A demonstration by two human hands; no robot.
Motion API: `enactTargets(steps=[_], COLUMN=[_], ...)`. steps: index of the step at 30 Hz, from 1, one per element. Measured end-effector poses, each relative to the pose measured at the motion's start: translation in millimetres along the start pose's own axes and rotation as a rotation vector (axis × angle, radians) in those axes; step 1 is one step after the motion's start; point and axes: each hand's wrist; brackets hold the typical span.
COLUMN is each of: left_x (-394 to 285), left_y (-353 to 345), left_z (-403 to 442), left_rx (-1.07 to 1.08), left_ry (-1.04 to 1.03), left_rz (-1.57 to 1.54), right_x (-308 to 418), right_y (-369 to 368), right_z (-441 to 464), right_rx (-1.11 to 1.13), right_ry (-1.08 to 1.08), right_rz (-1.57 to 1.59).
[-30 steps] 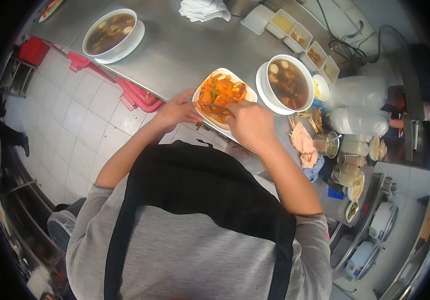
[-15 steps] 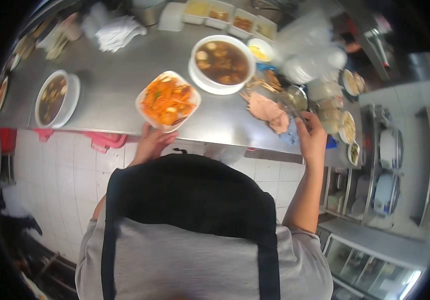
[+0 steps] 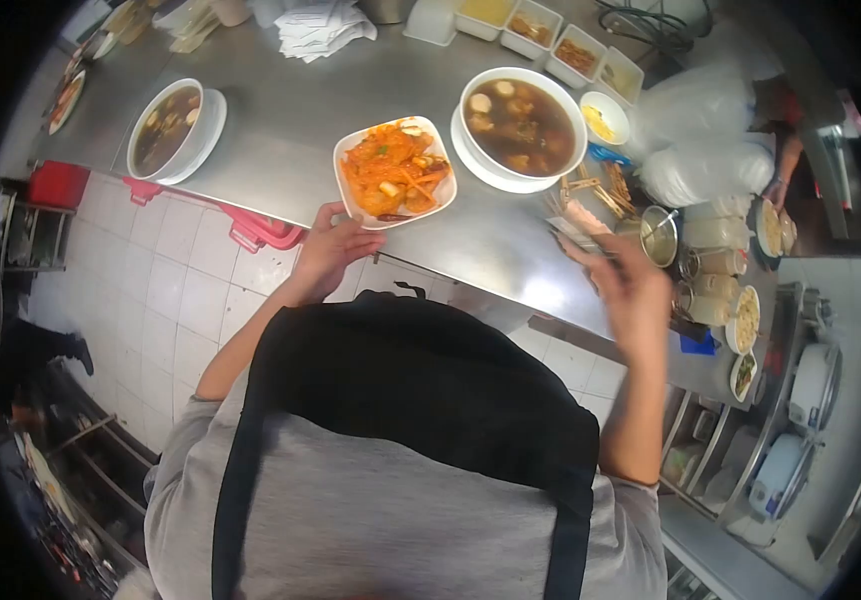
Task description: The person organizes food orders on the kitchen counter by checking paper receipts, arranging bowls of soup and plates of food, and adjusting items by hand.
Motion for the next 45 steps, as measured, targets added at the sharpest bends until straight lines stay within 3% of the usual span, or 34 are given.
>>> enactTargets(steps=[1, 7, 13, 16, 19, 20, 25, 28, 31, 33, 35, 38, 41, 43, 45], left_x=[3, 9, 9, 10, 6, 7, 12, 11, -2, -6, -7, -7, -5, 3, 10], left_y=[-1, -2, -5, -2, -5, -4, 3, 9, 10, 11, 10, 7, 0, -5, -7], left_z=[0, -2, 0, 2, 0, 1, 4, 11, 12, 15, 10, 8, 5, 5, 3], left_rx=[-0.006, -0.028, -0.066, -0.059, -0.059, -0.057, -0.007, -0.029, -0.102, -0.089, -0.083, -0.045, -0.039, -0.045, -0.074], left_ry=[-0.007, -0.048, -0.043, -0.037, -0.050, -0.051, -0.079, -0.079, -0.063, -0.047, -0.035, -0.018, -0.028, -0.067, -0.092], left_rz=[-0.004, -0.031, 0.001, 0.016, 0.011, 0.012, 0.002, -0.010, 0.047, 0.057, 0.055, 0.032, 0.027, 0.009, -0.013], right_x=[15, 49, 44, 39, 43, 46, 58, 63, 3, -46, -94, -124, -137, -122, -133], right_y=[-19, -92, -115, -95, -63, -60, -95, -52, 15, 58, 83, 85, 62, 48, 20], right_z=[6, 64, 98, 106, 105, 103, 91, 62, 42, 30, 29, 42, 42, 39, 24], right_rx=[0.074, 0.450, 0.613, 0.476, 0.503, 0.465, 0.287, 0.167, -0.153, -0.354, -0.340, -0.091, -0.357, -0.332, -0.160], right_ry=[0.164, 0.133, 0.202, 0.440, 0.114, 0.118, 0.268, 0.184, -0.002, -0.128, -0.252, -0.460, -0.046, 0.092, 0.241], right_rz=[-0.110, -0.145, -0.090, -0.142, 0.096, 0.184, -0.217, -0.121, -0.066, -0.227, -0.644, -0.710, -0.970, -0.820, -0.638])
Point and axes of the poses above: each hand's wrist, its own z-axis towards the middle knuckle, its own y-axis out of the back of the hand, x = y × z, and after that the axes turned 1 degree about y, right-handed
